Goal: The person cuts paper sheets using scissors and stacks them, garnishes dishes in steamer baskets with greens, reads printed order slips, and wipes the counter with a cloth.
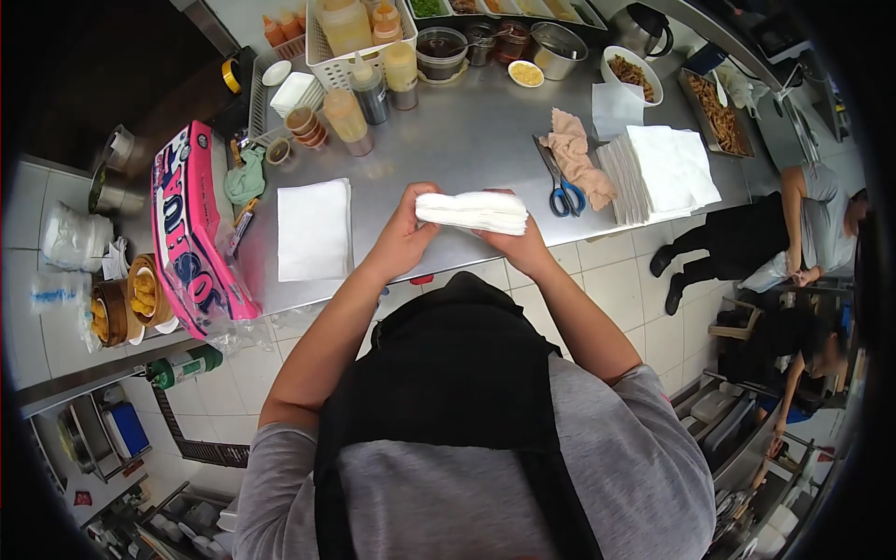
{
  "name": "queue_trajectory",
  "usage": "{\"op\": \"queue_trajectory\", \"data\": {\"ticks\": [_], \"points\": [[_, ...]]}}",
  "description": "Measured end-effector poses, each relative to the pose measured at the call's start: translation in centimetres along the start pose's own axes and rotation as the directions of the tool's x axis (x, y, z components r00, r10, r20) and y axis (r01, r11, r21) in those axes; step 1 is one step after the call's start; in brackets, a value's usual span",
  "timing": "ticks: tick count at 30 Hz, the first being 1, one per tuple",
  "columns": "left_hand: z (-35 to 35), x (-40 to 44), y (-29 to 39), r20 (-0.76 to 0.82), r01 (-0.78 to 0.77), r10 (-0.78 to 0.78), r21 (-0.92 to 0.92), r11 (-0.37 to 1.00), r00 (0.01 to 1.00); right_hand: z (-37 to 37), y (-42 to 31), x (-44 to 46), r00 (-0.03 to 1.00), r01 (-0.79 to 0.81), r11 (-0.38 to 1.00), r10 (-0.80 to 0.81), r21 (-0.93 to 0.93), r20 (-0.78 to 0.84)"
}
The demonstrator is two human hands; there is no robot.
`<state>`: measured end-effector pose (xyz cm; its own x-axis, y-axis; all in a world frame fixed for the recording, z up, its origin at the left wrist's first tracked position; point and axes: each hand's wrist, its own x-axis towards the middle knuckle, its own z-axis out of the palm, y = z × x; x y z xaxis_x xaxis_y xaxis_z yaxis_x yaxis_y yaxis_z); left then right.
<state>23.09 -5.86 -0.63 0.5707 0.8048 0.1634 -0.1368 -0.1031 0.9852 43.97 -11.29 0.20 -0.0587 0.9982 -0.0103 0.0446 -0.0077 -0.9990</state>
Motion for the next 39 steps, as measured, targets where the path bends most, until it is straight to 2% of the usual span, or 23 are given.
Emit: {"op": "queue_trajectory", "data": {"ticks": [6,7,8,9,10,13,14,15,16,17,19,20,22,23,24,26,28,30,33,34,35,36,39], "points": [[-0.1,-0.4,1.1,0.001,0.078,-0.078,0.016,0.997,0.997,0.4,-0.3,0.1,0.992,0.078,0.983,-0.094,-0.167,-0.086],[0.0,-0.4,1.6,-0.016,0.079,-0.079,0.017,0.997,0.997,0.6,-1.0,0.2,0.982,0.094,0.994,-0.103,-0.058,-0.157],[0.0,-0.4,2.2,-0.027,0.093,-0.099,-0.178,0.98,0.995,-0.7,-2.1,0.7,0.965,0.176,0.897,-0.239,-0.404,-0.11],[0.1,-0.5,2.8,-0.038,0.095,-0.117,-0.365,0.926,0.992,-1.1,-4.8,1.3,0.968,0.101,0.863,-0.201,-0.496,-0.153],[0.2,-0.6,3.4,-0.127,0.127,-0.206,-0.455,0.882,0.97,-2.1,-5.4,2.9,0.949,-0.022,0.936,-0.091,-0.351,-0.303],[0.7,-0.3,2.3,-0.11,0.149,-0.441,-0.846,0.512,0.891,-1.1,-7.5,3.2,0.957,0.028,0.79,-0.198,-0.612,-0.212],[0.8,-0.6,1.4,-0.022,0.143,-0.449,-0.932,0.332,0.893,0.3,-7.9,1.8,0.987,0.114,0.74,-0.161,-0.663,-0.01],[1.2,-0.3,2.5,-0.016,0.214,-0.451,-0.865,0.454,0.892,1.6,-8.4,0.3,0.977,0.206,0.691,-0.113,-0.693,0.179],[1.4,0.0,3.4,0.07,0.196,-0.4,-0.939,0.284,0.914,1.6,-9.8,1.1,0.99,0.113,0.689,-0.013,-0.716,0.144],[1.7,-0.3,4.3,0.052,0.191,-0.377,-0.92,0.342,0.925,1.7,-11.3,2.0,0.99,0.021,0.674,0.086,-0.738,0.107],[2.0,-0.6,7.0,0.045,0.187,-0.309,-0.874,0.448,0.95,-1.4,-11.6,5.6,0.996,-0.054,0.572,-0.022,-0.818,-0.081],[1.5,-0.5,5.8,0.038,0.175,-0.296,-0.875,0.452,0.954,-0.3,-10.2,4.6,0.994,0.089,0.473,-0.099,-0.876,0.047],[1.1,-0.9,4.5,-0.014,0.13,-0.224,-0.777,0.615,0.974,1.7,-10.1,3.2,0.983,0.18,0.491,-0.126,-0.852,0.135],[1.1,-0.1,5.7,-0.046,0.192,-0.507,-0.893,0.407,0.861,2.3,-10.1,2.8,0.962,0.271,0.503,-0.167,-0.82,0.216],[1.2,-0.3,6.8,-0.037,0.2,-0.505,-0.892,0.406,0.862,2.6,-10.2,2.4,0.934,0.357,0.51,-0.204,-0.782,0.294],[1.4,-1.2,7.9,-0.01,0.152,-0.353,-0.891,0.428,0.936,0.7,-13.3,6.4,0.997,-0.075,0.404,0.025,-0.912,-0.071],[0.7,-1.4,6.6,-0.017,0.117,-0.259,-0.861,0.494,0.966,2.8,-12.7,3.7,0.931,0.356,0.445,-0.248,-0.822,0.269],[-1.0,-1.4,5.3,-0.156,0.182,-0.481,-0.791,0.585,0.863,7.3,-15.0,-1.1,0.719,0.669,0.534,-0.287,-0.517,0.634],[-6.9,-3.8,4.9,-0.38,-0.05,-0.262,-0.645,0.763,0.887,8.0,-14.9,0.5,0.774,0.597,0.737,-0.425,-0.316,0.47],[-10.6,-4.6,2.8,-0.442,-0.015,-0.19,-0.42,0.908,0.877,8.2,-16.0,1.1,0.959,0.144,0.946,-0.061,-0.29,0.275],[-12.3,-5.5,4.2,-0.618,0.056,0.237,0.416,0.908,0.75,8.0,-15.1,2.5,0.979,0.008,0.992,0.018,-0.129,0.202],[-14.3,-7.0,3.5,-0.6,0.143,0.319,0.596,0.79,0.734,7.9,-13.7,3.7,0.983,-0.115,0.992,0.108,0.043,0.145],[-16.9,-11.0,0.4,-0.574,0.383,0.202,0.729,0.567,0.793,10.6,-11.6,4.6,0.997,-0.02,0.999,0.022,-0.025,0.072]]}}
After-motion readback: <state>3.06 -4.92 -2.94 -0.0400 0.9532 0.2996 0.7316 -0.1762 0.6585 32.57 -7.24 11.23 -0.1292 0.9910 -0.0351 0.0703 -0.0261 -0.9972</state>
